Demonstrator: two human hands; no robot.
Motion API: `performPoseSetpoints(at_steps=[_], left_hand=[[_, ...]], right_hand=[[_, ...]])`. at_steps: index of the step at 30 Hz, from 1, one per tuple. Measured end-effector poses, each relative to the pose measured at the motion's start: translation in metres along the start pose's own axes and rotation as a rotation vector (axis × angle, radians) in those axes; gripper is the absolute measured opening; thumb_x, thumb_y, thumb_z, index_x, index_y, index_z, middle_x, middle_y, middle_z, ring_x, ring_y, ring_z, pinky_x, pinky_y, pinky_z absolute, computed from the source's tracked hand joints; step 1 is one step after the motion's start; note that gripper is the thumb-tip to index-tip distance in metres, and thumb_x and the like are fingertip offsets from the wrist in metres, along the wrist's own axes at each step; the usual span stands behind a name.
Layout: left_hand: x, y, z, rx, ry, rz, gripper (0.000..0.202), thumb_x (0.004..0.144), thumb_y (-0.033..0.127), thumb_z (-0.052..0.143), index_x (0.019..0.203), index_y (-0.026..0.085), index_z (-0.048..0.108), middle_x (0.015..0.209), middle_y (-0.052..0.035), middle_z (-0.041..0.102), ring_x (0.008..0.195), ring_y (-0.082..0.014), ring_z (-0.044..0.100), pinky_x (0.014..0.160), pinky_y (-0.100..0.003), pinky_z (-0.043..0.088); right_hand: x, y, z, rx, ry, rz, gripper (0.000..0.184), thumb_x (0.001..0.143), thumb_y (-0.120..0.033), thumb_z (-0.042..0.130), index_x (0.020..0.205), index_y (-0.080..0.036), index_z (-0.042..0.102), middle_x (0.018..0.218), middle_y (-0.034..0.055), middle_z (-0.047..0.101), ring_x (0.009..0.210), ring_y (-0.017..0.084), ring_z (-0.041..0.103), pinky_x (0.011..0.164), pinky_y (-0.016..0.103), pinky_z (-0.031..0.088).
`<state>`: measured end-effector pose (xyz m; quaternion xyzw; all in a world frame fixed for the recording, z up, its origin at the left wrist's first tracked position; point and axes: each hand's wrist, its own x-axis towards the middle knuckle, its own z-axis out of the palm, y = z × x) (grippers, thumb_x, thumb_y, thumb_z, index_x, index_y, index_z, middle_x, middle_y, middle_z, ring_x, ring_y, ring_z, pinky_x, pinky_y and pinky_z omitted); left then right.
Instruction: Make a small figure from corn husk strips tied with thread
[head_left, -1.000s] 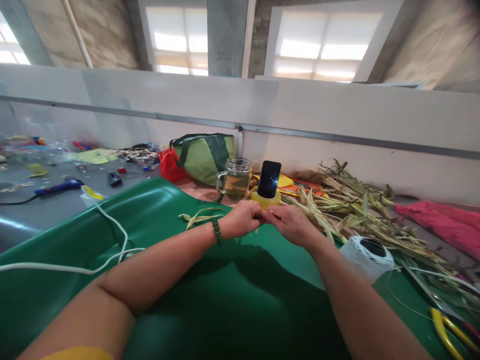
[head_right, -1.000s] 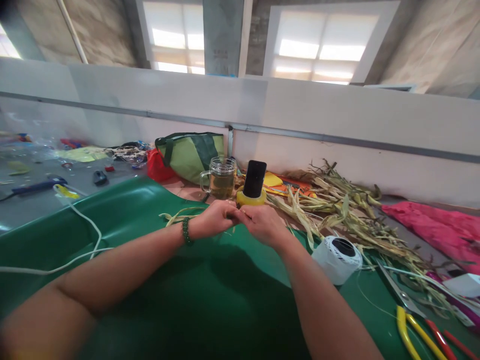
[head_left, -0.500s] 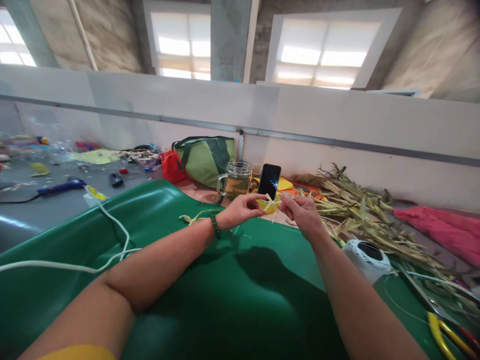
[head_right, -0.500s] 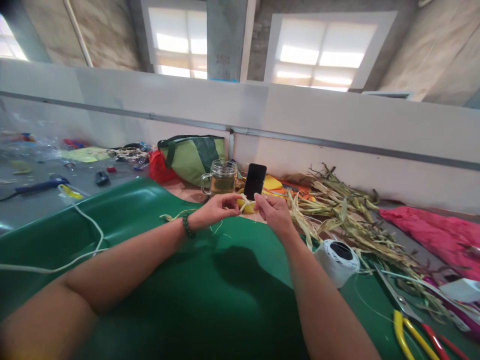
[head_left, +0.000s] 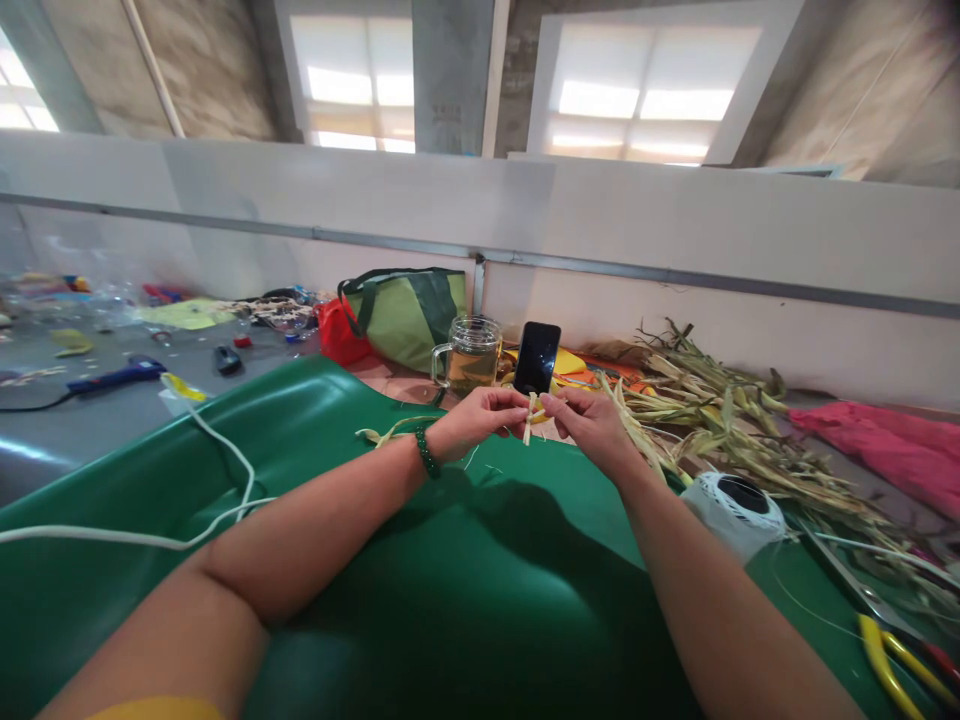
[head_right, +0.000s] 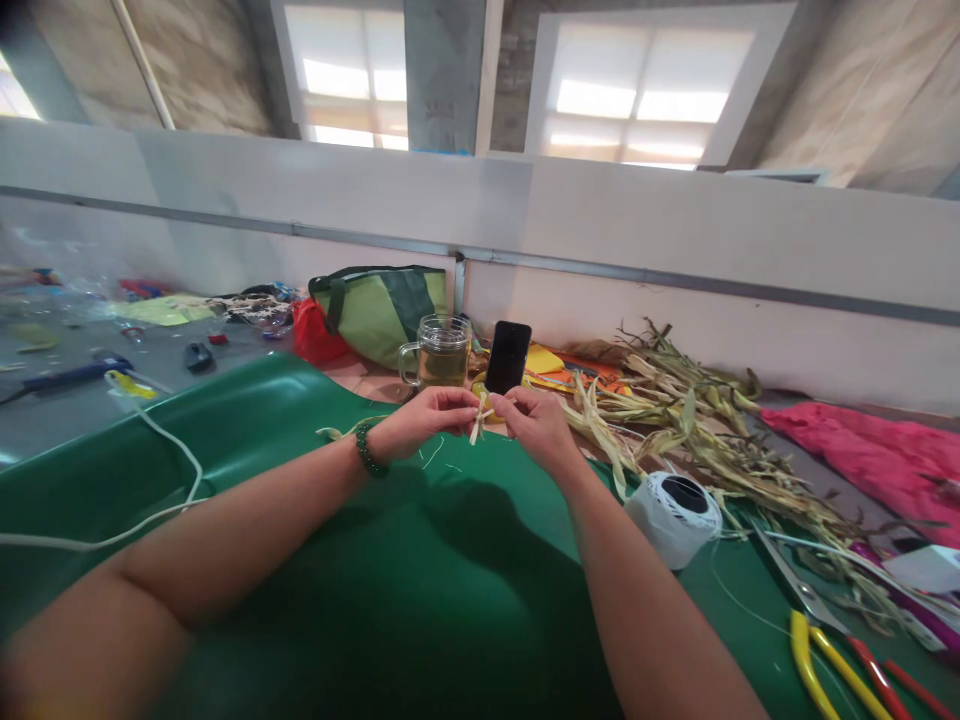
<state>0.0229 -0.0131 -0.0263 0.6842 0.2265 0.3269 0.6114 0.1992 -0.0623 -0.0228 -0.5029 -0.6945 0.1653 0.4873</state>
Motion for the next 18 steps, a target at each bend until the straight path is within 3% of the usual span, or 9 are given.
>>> performPoseSetpoints(at_steps=[4, 10, 14, 18], left_hand=[[-0.002, 0.003, 0.005, 0.131, -0.051, 0.061, 0.025, 0.072, 0.033, 0.067, 0.080, 0.010, 0.066, 0.065, -0.0001, 0.061, 0.059, -0.0075, 0.050, 0.059, -0.020, 0.039], [-0.002, -0.001, 0.008, 0.512, -0.023, 0.152, 0.014, 0.073, 0.019, 0.059, 0.073, 0.009, 0.068, 0.061, -0.0004, 0.061, 0.056, -0.0086, 0.049, 0.056, -0.019, 0.039], [-0.001, -0.002, 0.004, 0.626, -0.095, 0.105, 0.021, 0.077, 0.019, 0.051, 0.078, 0.009, 0.070, 0.055, 0.0022, 0.055, 0.051, -0.0068, 0.042, 0.050, -0.018, 0.034], [0.001, -0.003, 0.003, 0.593, -0.104, 0.125, 0.027, 0.080, 0.022, 0.051, 0.092, 0.009, 0.071, 0.069, -0.0005, 0.064, 0.062, -0.0090, 0.050, 0.061, -0.018, 0.041]], right_hand=[[-0.001, 0.000, -0.001, -0.029, -0.084, -0.034, 0.041, 0.080, -0.052, 0.052, 0.061, -0.017, 0.056, 0.053, -0.0007, 0.050, 0.050, 0.011, 0.042, 0.048, 0.024, 0.030], [-0.001, 0.008, 0.001, -0.132, -0.278, -0.126, 0.043, 0.085, -0.045, 0.046, 0.053, -0.017, 0.049, 0.052, -0.0024, 0.040, 0.051, 0.010, 0.036, 0.049, 0.024, 0.025], [-0.003, 0.011, 0.004, -0.290, -0.206, -0.180, 0.037, 0.085, -0.036, 0.046, 0.052, -0.017, 0.045, 0.052, -0.0015, 0.042, 0.051, 0.010, 0.039, 0.051, 0.025, 0.025], [-0.004, 0.008, 0.004, -0.402, -0.141, -0.227, 0.034, 0.087, -0.030, 0.046, 0.056, -0.017, 0.051, 0.057, 0.0016, 0.052, 0.055, 0.012, 0.044, 0.053, 0.025, 0.028]])
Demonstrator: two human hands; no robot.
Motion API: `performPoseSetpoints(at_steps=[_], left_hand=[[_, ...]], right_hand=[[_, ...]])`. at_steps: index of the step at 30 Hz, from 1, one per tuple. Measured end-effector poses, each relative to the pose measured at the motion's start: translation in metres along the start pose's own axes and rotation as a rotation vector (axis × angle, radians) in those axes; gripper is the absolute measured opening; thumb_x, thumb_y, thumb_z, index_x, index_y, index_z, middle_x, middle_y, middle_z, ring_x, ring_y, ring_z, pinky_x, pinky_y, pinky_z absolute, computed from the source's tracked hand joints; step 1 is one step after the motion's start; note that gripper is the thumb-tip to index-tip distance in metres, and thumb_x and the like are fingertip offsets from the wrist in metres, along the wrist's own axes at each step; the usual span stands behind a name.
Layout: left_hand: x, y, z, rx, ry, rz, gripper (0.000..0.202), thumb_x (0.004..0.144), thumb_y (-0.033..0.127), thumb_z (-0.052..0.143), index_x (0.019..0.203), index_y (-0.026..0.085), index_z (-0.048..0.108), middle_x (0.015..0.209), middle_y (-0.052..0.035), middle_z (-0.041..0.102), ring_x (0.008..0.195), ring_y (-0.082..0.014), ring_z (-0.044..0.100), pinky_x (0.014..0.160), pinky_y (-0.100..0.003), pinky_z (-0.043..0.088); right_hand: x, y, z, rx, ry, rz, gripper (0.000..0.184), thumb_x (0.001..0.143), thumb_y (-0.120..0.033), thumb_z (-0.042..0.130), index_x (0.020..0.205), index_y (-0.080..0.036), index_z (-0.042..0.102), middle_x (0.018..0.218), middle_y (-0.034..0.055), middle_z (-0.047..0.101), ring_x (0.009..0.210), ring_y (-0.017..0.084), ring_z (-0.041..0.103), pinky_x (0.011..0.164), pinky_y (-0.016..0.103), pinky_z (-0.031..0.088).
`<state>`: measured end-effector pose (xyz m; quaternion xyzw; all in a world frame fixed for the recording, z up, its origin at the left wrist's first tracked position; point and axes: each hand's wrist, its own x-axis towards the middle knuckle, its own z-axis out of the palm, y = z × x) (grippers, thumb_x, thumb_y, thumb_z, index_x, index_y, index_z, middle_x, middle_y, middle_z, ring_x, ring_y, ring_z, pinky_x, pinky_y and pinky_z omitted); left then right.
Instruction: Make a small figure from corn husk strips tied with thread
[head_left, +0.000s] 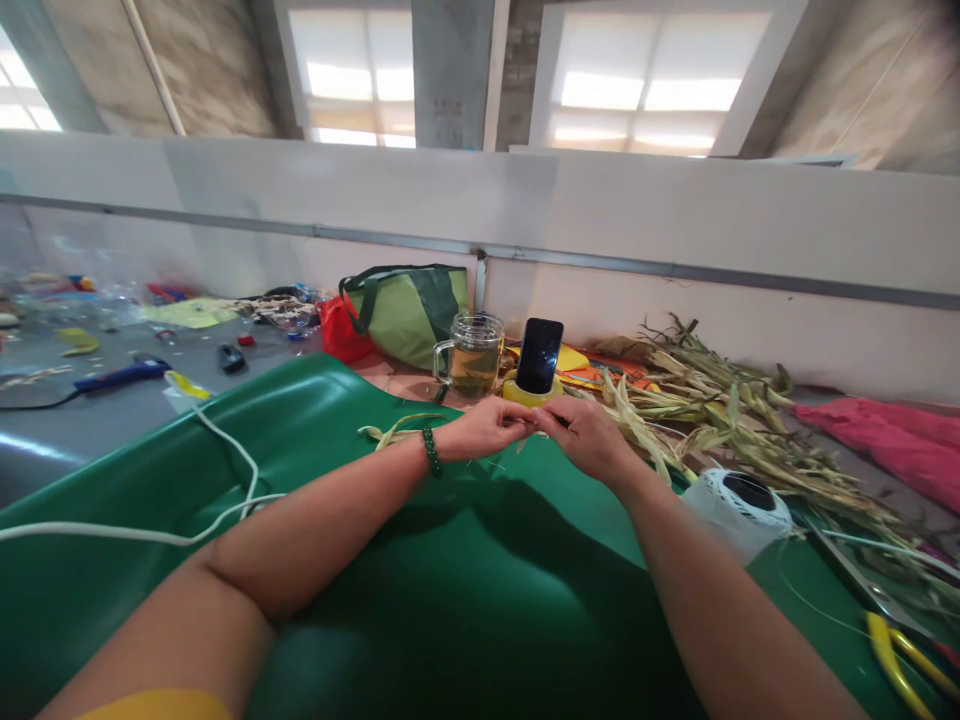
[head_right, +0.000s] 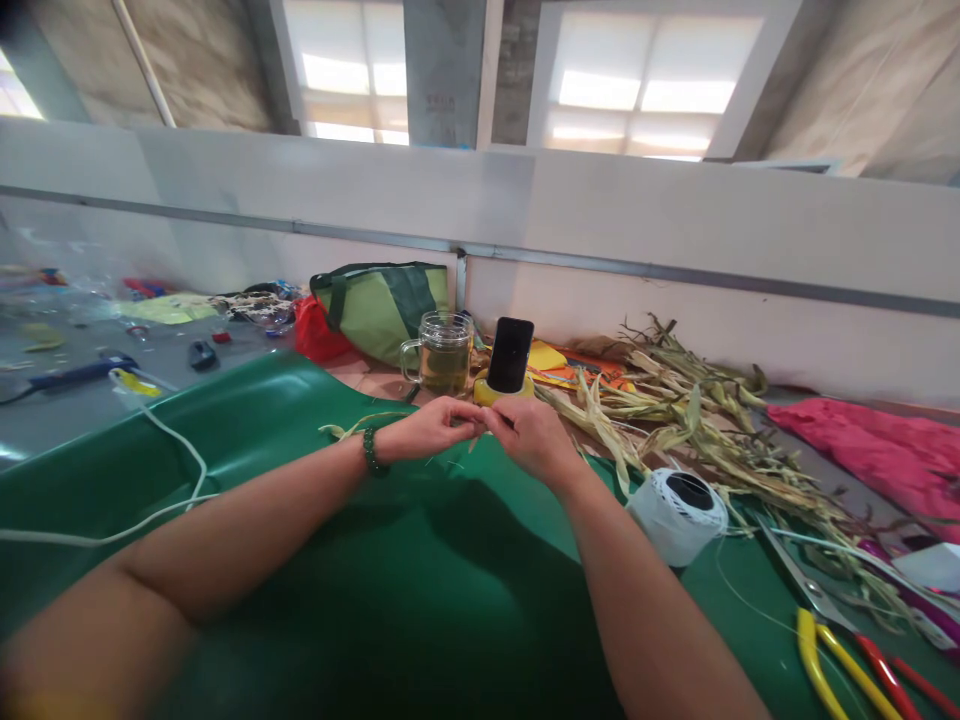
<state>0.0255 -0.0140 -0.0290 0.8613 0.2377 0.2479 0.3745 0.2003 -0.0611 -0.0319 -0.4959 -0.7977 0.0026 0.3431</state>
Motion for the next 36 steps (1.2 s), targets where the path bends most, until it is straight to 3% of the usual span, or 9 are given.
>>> performPoseSetpoints(at_steps=[5, 10, 15, 18, 21, 26, 29, 32, 36], left_hand=[[0.000, -0.004, 0.002, -0.038, -0.015, -0.077, 0.029, 0.080, 0.026, 0.053, 0.094, 0.009, 0.072, 0.070, -0.0029, 0.068, 0.059, -0.0094, 0.052, 0.057, -0.018, 0.041], [-0.002, 0.003, 0.001, 0.027, 0.034, -0.076, 0.024, 0.079, 0.021, 0.052, 0.072, 0.009, 0.072, 0.062, -0.0026, 0.066, 0.055, -0.0081, 0.050, 0.056, -0.018, 0.040], [-0.004, 0.009, 0.005, 0.263, 0.078, -0.063, 0.023, 0.077, 0.014, 0.051, 0.062, 0.011, 0.068, 0.057, -0.0010, 0.063, 0.055, -0.0088, 0.051, 0.053, -0.019, 0.034], [-0.002, 0.007, 0.003, 0.202, 0.058, -0.053, 0.023, 0.080, 0.017, 0.051, 0.065, 0.011, 0.067, 0.061, -0.0013, 0.064, 0.055, -0.0084, 0.049, 0.053, -0.019, 0.034], [0.000, 0.005, -0.002, 0.051, -0.007, -0.053, 0.015, 0.076, 0.020, 0.058, 0.070, 0.009, 0.067, 0.061, 0.0003, 0.062, 0.054, -0.0073, 0.046, 0.052, -0.018, 0.034], [0.000, 0.002, -0.009, -0.088, -0.101, 0.006, 0.017, 0.069, 0.024, 0.067, 0.079, 0.009, 0.068, 0.069, 0.0001, 0.064, 0.062, -0.0089, 0.051, 0.060, -0.019, 0.039], [-0.001, 0.000, -0.008, -0.091, -0.125, 0.009, 0.021, 0.074, 0.029, 0.064, 0.079, 0.010, 0.069, 0.074, -0.0032, 0.067, 0.065, -0.0103, 0.054, 0.063, -0.020, 0.041], [-0.001, 0.000, -0.007, -0.093, -0.122, -0.002, 0.023, 0.078, 0.031, 0.060, 0.076, 0.010, 0.070, 0.074, -0.0048, 0.069, 0.066, -0.0111, 0.057, 0.064, -0.021, 0.043], [-0.002, 0.003, -0.005, -0.029, -0.109, -0.016, 0.019, 0.080, 0.026, 0.059, 0.079, 0.011, 0.071, 0.069, -0.0031, 0.068, 0.064, -0.0107, 0.058, 0.062, -0.019, 0.043]], right_hand=[[-0.001, -0.004, -0.005, -0.068, -0.041, -0.055, 0.032, 0.088, -0.028, 0.049, 0.059, -0.017, 0.057, 0.057, 0.0014, 0.056, 0.054, 0.011, 0.046, 0.053, 0.024, 0.028], [-0.003, -0.007, 0.001, -0.070, 0.059, -0.123, 0.032, 0.086, -0.024, 0.048, 0.056, -0.017, 0.056, 0.056, 0.0024, 0.054, 0.054, 0.012, 0.046, 0.054, 0.025, 0.030], [-0.002, -0.008, 0.011, 0.036, 0.152, 0.053, 0.035, 0.080, -0.029, 0.047, 0.048, -0.017, 0.050, 0.049, 0.0022, 0.051, 0.047, 0.011, 0.042, 0.050, 0.026, 0.028], [0.002, -0.007, 0.015, 0.225, 0.161, 0.216, 0.035, 0.078, -0.034, 0.045, 0.048, -0.018, 0.053, 0.046, 0.0019, 0.052, 0.045, 0.011, 0.043, 0.048, 0.025, 0.030], [0.006, -0.003, 0.013, 0.374, 0.121, 0.311, 0.035, 0.075, -0.038, 0.046, 0.049, -0.018, 0.056, 0.046, 0.0015, 0.054, 0.044, 0.011, 0.044, 0.046, 0.025, 0.033], [0.008, 0.006, 0.002, 0.393, 0.074, 0.287, 0.042, 0.076, -0.049, 0.047, 0.048, -0.018, 0.052, 0.049, 0.0016, 0.055, 0.047, 0.011, 0.044, 0.047, 0.024, 0.033], [0.007, 0.008, -0.005, 0.370, 0.034, 0.272, 0.050, 0.079, -0.058, 0.042, 0.051, -0.018, 0.053, 0.050, 0.0013, 0.053, 0.047, 0.011, 0.043, 0.048, 0.024, 0.033], [0.004, 0.007, -0.008, 0.335, -0.096, 0.211, 0.057, 0.082, -0.062, 0.037, 0.052, -0.017, 0.054, 0.050, 0.0004, 0.050, 0.048, 0.010, 0.040, 0.047, 0.024, 0.030], [0.003, 0.000, -0.004, 0.386, -0.180, 0.156, 0.052, 0.078, -0.060, 0.049, 0.049, -0.017, 0.050, 0.047, -0.0028, 0.041, 0.047, 0.008, 0.033, 0.045, 0.024, 0.023]])
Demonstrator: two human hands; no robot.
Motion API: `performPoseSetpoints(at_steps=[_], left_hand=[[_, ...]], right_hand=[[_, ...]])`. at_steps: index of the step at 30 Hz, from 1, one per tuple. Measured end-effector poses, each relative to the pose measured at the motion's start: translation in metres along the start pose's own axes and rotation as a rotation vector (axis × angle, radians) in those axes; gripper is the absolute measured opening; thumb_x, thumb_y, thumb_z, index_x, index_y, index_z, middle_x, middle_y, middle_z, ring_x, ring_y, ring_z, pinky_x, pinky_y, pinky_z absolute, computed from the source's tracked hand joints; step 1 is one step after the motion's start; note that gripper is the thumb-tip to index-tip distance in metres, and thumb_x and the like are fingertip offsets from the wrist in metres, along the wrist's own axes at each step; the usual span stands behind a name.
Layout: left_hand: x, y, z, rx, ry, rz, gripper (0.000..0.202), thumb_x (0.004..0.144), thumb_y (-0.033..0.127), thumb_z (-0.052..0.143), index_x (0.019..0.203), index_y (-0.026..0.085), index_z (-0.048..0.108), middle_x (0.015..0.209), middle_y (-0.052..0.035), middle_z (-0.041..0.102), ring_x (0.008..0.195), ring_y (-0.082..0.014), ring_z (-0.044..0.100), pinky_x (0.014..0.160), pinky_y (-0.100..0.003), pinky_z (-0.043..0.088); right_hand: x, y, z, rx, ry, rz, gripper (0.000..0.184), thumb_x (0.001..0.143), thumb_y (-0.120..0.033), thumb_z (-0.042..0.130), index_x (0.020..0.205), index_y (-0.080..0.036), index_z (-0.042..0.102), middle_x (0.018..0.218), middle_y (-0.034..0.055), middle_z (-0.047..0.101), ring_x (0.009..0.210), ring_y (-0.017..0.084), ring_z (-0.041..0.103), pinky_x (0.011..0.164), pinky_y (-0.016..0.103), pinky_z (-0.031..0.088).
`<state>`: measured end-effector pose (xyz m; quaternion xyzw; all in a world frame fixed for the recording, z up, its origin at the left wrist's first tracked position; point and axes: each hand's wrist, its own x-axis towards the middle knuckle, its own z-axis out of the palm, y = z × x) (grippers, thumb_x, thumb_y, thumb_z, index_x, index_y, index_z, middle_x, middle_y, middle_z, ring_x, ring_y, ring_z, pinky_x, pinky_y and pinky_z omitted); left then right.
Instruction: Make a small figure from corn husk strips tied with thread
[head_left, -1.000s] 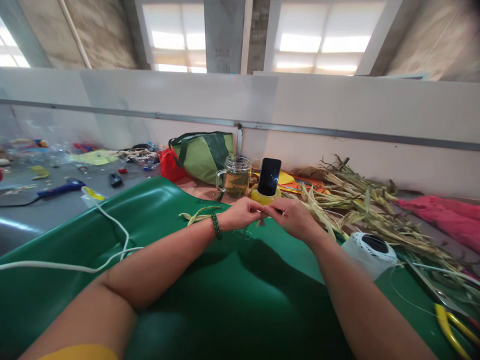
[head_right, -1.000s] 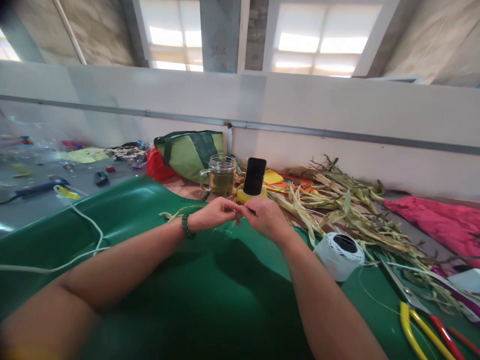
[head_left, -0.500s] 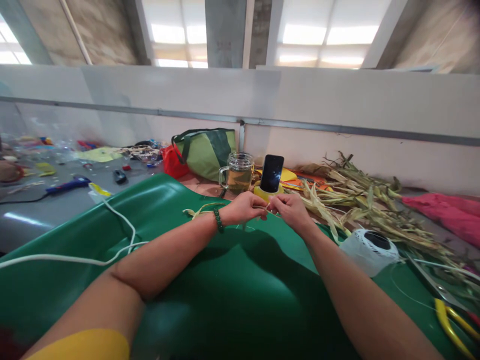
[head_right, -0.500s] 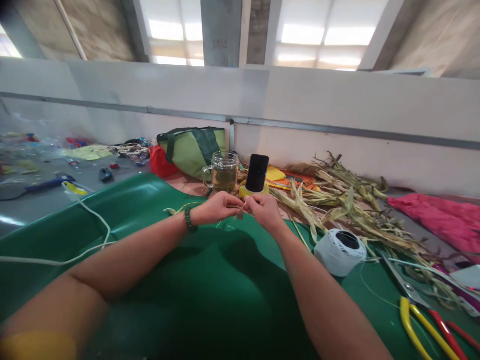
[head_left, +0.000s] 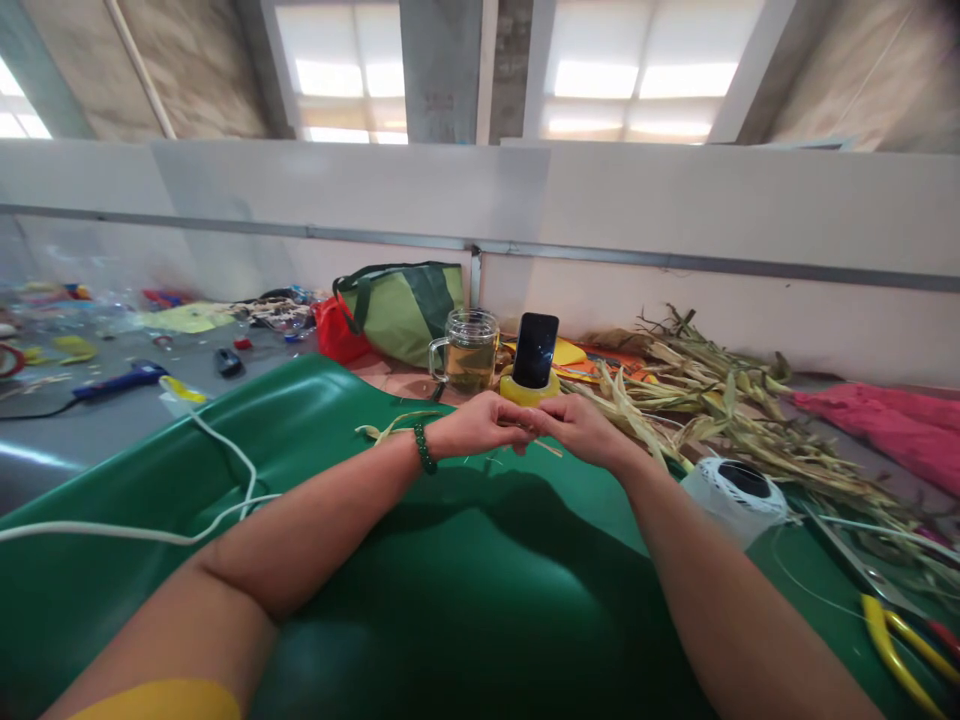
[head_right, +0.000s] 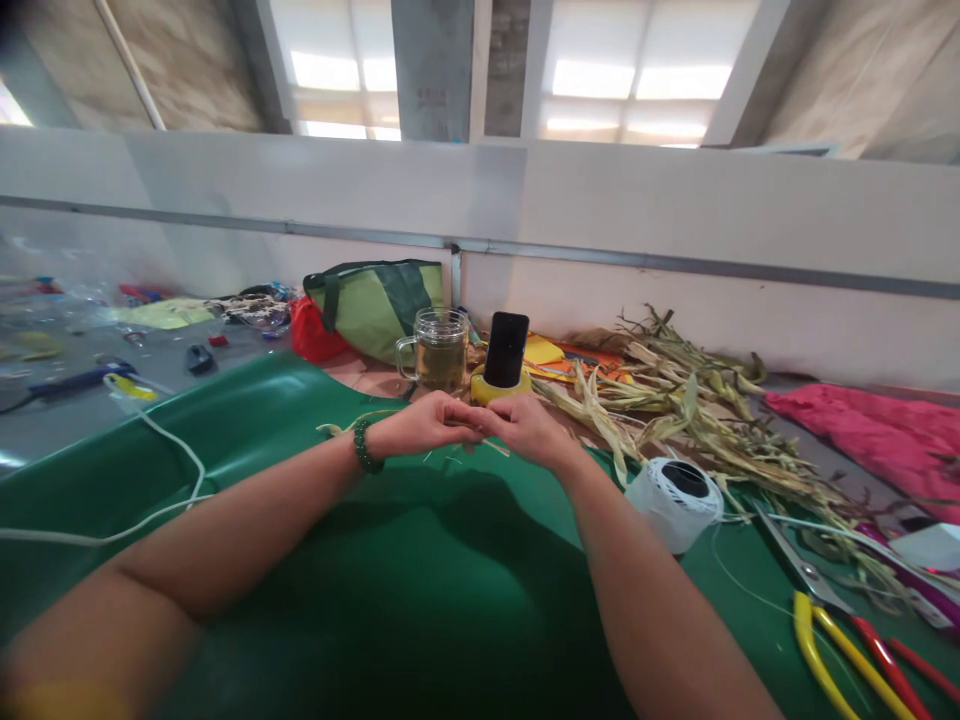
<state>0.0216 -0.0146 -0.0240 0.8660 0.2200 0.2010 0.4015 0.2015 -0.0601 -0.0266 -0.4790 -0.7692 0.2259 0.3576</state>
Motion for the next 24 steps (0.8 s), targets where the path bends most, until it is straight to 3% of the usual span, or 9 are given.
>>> performPoseSetpoints(at_steps=[2, 5, 9, 11, 16, 18, 20, 24], left_hand=[[-0.001, 0.004, 0.002, 0.070, 0.046, 0.034, 0.023, 0.083, 0.027, 0.056, 0.075, 0.011, 0.070, 0.067, -0.0026, 0.068, 0.062, -0.0106, 0.057, 0.062, -0.019, 0.042], [-0.004, 0.009, 0.005, 0.207, 0.181, 0.129, 0.030, 0.088, 0.030, 0.051, 0.071, 0.012, 0.068, 0.068, -0.0031, 0.068, 0.062, -0.0105, 0.057, 0.063, -0.019, 0.041], [-0.006, 0.010, 0.006, 0.437, 0.218, 0.192, 0.023, 0.088, 0.024, 0.050, 0.076, 0.015, 0.067, 0.071, -0.0044, 0.068, 0.066, -0.0120, 0.057, 0.067, -0.021, 0.040], [-0.005, 0.008, 0.006, 0.527, 0.191, 0.175, 0.022, 0.087, 0.022, 0.050, 0.073, 0.016, 0.066, 0.071, -0.0050, 0.067, 0.067, -0.0134, 0.058, 0.067, -0.022, 0.039], [-0.003, 0.006, 0.007, 0.597, 0.210, 0.019, 0.023, 0.080, 0.018, 0.052, 0.060, 0.014, 0.063, 0.063, -0.0066, 0.064, 0.060, -0.0157, 0.055, 0.058, -0.026, 0.035], [-0.002, 0.006, 0.007, 0.454, 0.214, -0.005, 0.020, 0.078, 0.014, 0.052, 0.061, 0.014, 0.063, 0.062, -0.0059, 0.064, 0.060, -0.0148, 0.056, 0.060, -0.025, 0.037], [0.000, 0.005, 0.005, 0.163, 0.156, -0.028, 0.018, 0.079, 0.014, 0.051, 0.067, 0.013, 0.064, 0.062, -0.0039, 0.064, 0.059, -0.0124, 0.056, 0.060, -0.023, 0.040], [0.000, 0.003, 0.000, -0.365, 0.102, -0.099, 0.025, 0.084, 0.033, 0.054, 0.079, 0.011, 0.063, 0.065, -0.0024, 0.064, 0.062, -0.0095, 0.057, 0.059, -0.019, 0.041]], right_hand=[[0.001, -0.005, 0.005, 0.127, 0.070, 0.009, 0.049, 0.075, -0.058, 0.053, 0.048, -0.017, 0.047, 0.046, -0.0035, 0.038, 0.046, 0.008, 0.031, 0.044, 0.023, 0.023], [0.002, -0.011, 0.011, 0.402, 0.230, 0.131, 0.047, 0.069, -0.057, 0.057, 0.046, -0.020, 0.039, 0.043, -0.0058, 0.030, 0.041, 0.007, 0.023, 0.041, 0.024, 0.020], [0.004, -0.010, 0.016, 0.559, 0.214, 0.279, 0.048, 0.063, -0.058, 0.060, 0.046, -0.023, 0.033, 0.040, -0.0074, 0.024, 0.037, 0.006, 0.019, 0.039, 0.025, 0.017], [0.003, -0.008, 0.019, 0.447, 0.227, 0.245, 0.048, 0.067, -0.059, 0.056, 0.045, -0.023, 0.033, 0.040, -0.0064, 0.025, 0.038, 0.007, 0.021, 0.040, 0.025, 0.020], [-0.002, -0.008, 0.024, -0.138, 0.374, -0.057, 0.045, 0.080, -0.052, 0.048, 0.048, -0.020, 0.042, 0.048, -0.0008, 0.041, 0.049, 0.011, 0.035, 0.050, 0.027, 0.027], [-0.003, -0.009, 0.023, -0.159, 0.341, -0.091, 0.046, 0.083, -0.051, 0.046, 0.049, -0.019, 0.042, 0.048, -0.0007, 0.042, 0.049, 0.011, 0.038, 0.050, 0.026, 0.030], [-0.002, -0.008, 0.018, -0.047, 0.282, -0.061, 0.050, 0.084, -0.055, 0.045, 0.050, -0.020, 0.041, 0.047, -0.0011, 0.042, 0.047, 0.011, 0.039, 0.048, 0.025, 0.032], [0.001, -0.006, 0.006, 0.124, 0.326, -0.034, 0.048, 0.084, -0.061, 0.044, 0.066, -0.019, 0.057, 0.058, 0.0015, 0.055, 0.055, 0.014, 0.052, 0.052, 0.026, 0.043]])
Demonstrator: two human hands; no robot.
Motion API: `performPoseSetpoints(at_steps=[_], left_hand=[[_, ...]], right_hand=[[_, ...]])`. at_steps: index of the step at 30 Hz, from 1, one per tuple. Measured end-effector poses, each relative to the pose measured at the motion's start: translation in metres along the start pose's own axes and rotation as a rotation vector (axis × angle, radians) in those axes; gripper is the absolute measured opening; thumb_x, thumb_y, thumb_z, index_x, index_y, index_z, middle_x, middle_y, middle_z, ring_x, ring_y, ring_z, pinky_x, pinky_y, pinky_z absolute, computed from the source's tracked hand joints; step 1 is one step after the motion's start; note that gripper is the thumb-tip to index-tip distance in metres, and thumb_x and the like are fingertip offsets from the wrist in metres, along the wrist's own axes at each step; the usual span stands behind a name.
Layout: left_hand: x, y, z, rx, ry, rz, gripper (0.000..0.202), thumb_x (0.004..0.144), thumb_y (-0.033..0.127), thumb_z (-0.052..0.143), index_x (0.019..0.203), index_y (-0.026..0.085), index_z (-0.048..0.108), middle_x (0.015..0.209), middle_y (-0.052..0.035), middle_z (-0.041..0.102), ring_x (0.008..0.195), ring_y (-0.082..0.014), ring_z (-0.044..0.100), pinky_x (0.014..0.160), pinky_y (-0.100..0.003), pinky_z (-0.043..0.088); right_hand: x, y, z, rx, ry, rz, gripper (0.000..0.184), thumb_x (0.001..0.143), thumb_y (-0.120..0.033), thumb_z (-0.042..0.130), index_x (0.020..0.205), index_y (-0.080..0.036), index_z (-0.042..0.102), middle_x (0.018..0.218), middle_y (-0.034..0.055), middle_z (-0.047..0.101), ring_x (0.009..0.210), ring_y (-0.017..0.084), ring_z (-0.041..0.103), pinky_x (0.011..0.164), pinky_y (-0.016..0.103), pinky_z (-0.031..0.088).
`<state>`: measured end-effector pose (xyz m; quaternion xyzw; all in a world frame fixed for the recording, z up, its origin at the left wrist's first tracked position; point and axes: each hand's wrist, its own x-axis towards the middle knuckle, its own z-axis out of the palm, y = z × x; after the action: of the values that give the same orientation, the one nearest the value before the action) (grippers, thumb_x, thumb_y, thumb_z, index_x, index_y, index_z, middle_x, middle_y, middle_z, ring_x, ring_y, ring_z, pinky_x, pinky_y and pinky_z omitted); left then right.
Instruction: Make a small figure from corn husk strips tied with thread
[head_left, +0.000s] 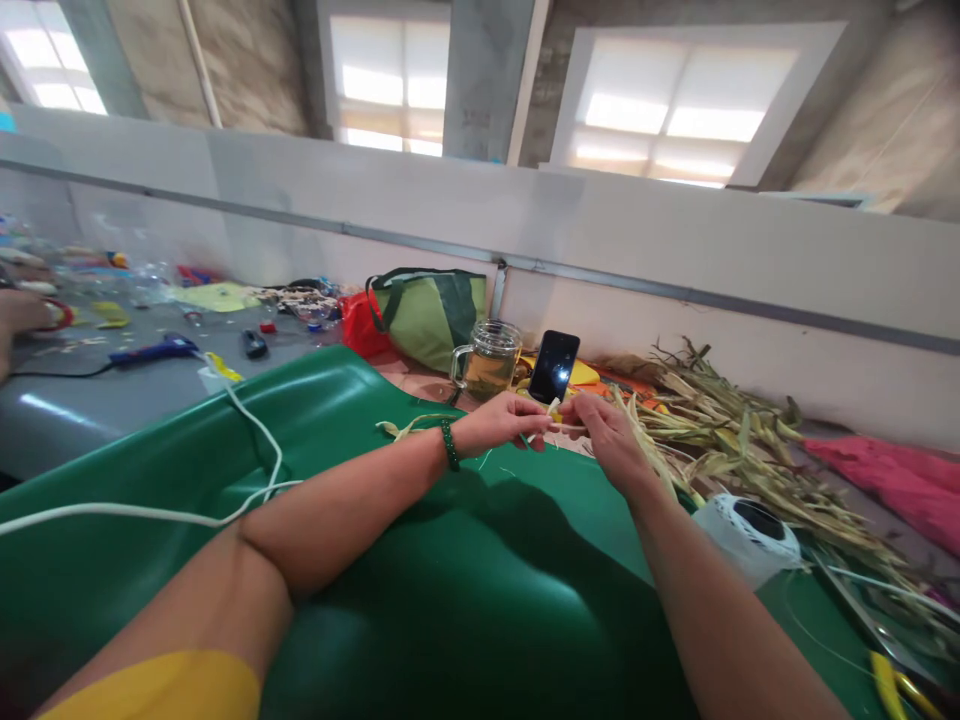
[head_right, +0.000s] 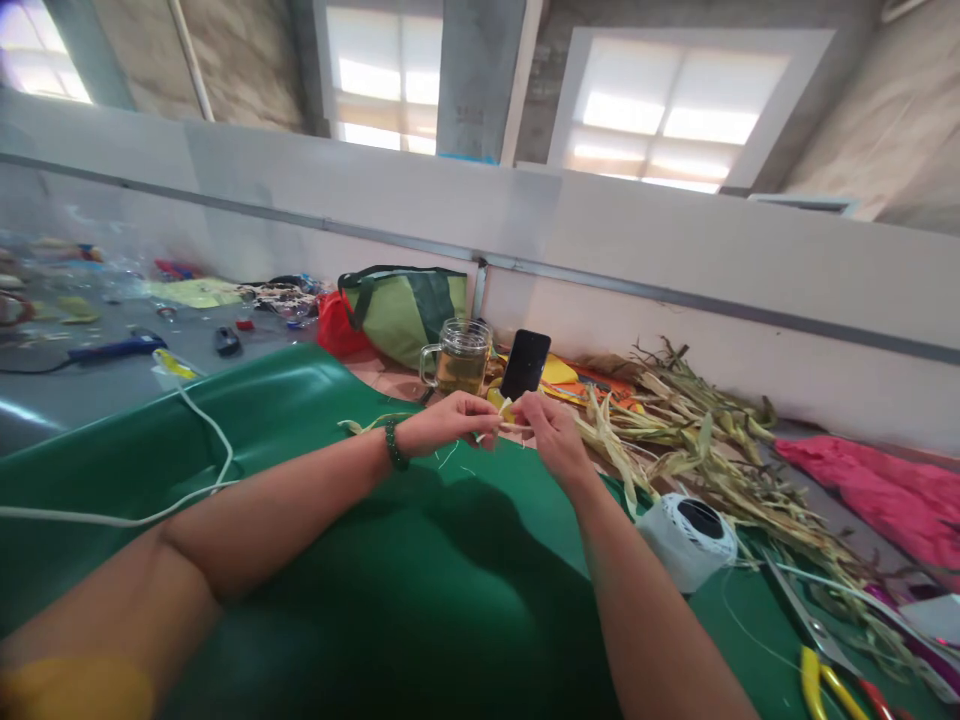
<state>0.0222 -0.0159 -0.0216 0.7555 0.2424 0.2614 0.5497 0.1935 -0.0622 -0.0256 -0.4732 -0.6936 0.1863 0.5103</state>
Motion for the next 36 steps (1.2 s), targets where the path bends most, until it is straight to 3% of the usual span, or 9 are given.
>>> performPoseSetpoints(at_steps=[3, 6, 14, 17, 21, 27, 31, 34, 36], left_hand=[[-0.002, 0.002, -0.002, -0.193, -0.007, -0.053, 0.029, 0.084, 0.040, 0.056, 0.078, 0.013, 0.061, 0.069, -0.0034, 0.066, 0.067, -0.0103, 0.060, 0.062, -0.021, 0.043], [-0.004, 0.005, -0.001, -0.294, -0.029, -0.084, 0.025, 0.084, 0.037, 0.056, 0.079, 0.013, 0.060, 0.070, -0.0041, 0.068, 0.071, -0.0119, 0.062, 0.066, -0.023, 0.043], [-0.001, 0.000, 0.001, -0.231, -0.011, -0.076, 0.042, 0.078, 0.055, 0.060, 0.081, 0.013, 0.061, 0.071, -0.0041, 0.068, 0.071, -0.0132, 0.064, 0.069, -0.025, 0.045], [0.001, -0.004, 0.000, -0.157, 0.006, -0.031, 0.039, 0.075, 0.050, 0.065, 0.076, 0.012, 0.060, 0.065, -0.0020, 0.066, 0.064, -0.0109, 0.061, 0.063, -0.022, 0.044], [0.003, -0.004, -0.003, 0.098, -0.007, 0.088, 0.022, 0.080, 0.030, 0.061, 0.069, 0.011, 0.062, 0.054, 0.0011, 0.061, 0.051, -0.0069, 0.051, 0.054, -0.018, 0.039], [0.005, 0.000, -0.013, 0.433, -0.101, 0.146, 0.024, 0.081, 0.012, 0.054, 0.059, 0.013, 0.061, 0.051, 0.0019, 0.061, 0.049, -0.0065, 0.049, 0.052, -0.017, 0.035], [0.006, -0.004, -0.014, 0.204, -0.178, 0.087, 0.024, 0.086, 0.020, 0.052, 0.065, 0.013, 0.060, 0.057, 0.0000, 0.064, 0.059, -0.0087, 0.057, 0.061, -0.018, 0.041], [0.006, -0.005, -0.014, -0.114, -0.100, -0.016, 0.024, 0.088, 0.036, 0.054, 0.086, 0.013, 0.062, 0.067, -0.0019, 0.068, 0.070, -0.0123, 0.064, 0.070, -0.023, 0.045], [0.006, -0.004, -0.014, -0.317, -0.002, -0.077, 0.038, 0.086, 0.048, 0.054, 0.099, 0.014, 0.060, 0.071, -0.0037, 0.070, 0.075, -0.0148, 0.066, 0.074, -0.027, 0.046]], right_hand=[[0.000, -0.002, -0.005, -0.020, -0.022, -0.055, 0.037, 0.078, -0.056, 0.060, 0.084, -0.019, 0.064, 0.075, 0.0048, 0.066, 0.069, 0.018, 0.061, 0.063, 0.030, 0.050], [-0.002, -0.001, -0.008, -0.089, -0.005, -0.103, 0.028, 0.074, -0.048, 0.068, 0.078, -0.020, 0.066, 0.077, 0.0058, 0.069, 0.069, 0.019, 0.063, 0.066, 0.033, 0.051], [-0.003, 0.002, -0.009, -0.255, -0.001, -0.194, 0.028, 0.077, -0.048, 0.066, 0.073, -0.020, 0.068, 0.073, 0.0051, 0.069, 0.067, 0.019, 0.062, 0.064, 0.032, 0.049], [-0.004, -0.001, -0.009, -0.359, -0.022, -0.244, 0.032, 0.080, -0.051, 0.062, 0.069, -0.021, 0.067, 0.066, 0.0041, 0.066, 0.061, 0.018, 0.059, 0.060, 0.030, 0.046], [-0.006, -0.001, -0.008, -0.420, -0.113, -0.268, 0.036, 0.084, -0.050, 0.057, 0.065, -0.021, 0.065, 0.062, 0.0035, 0.064, 0.057, 0.016, 0.056, 0.055, 0.028, 0.042], [-0.003, 0.004, -0.006, -0.342, -0.198, -0.183, 0.038, 0.082, -0.051, 0.058, 0.063, -0.019, 0.065, 0.059, 0.0029, 0.063, 0.055, 0.014, 0.053, 0.052, 0.026, 0.039], [0.000, 0.007, -0.012, -0.220, -0.251, -0.038, 0.039, 0.075, -0.055, 0.063, 0.066, -0.017, 0.067, 0.059, 0.0026, 0.063, 0.052, 0.014, 0.051, 0.050, 0.026, 0.038], [0.000, 0.006, -0.017, -0.183, -0.220, 0.021, 0.037, 0.073, -0.053, 0.065, 0.068, -0.016, 0.068, 0.062, 0.0036, 0.064, 0.054, 0.014, 0.051, 0.051, 0.026, 0.039], [0.000, 0.003, -0.018, -0.173, -0.188, 0.011, 0.037, 0.073, -0.052, 0.065, 0.066, -0.016, 0.067, 0.062, 0.0038, 0.063, 0.056, 0.014, 0.051, 0.052, 0.026, 0.039]])
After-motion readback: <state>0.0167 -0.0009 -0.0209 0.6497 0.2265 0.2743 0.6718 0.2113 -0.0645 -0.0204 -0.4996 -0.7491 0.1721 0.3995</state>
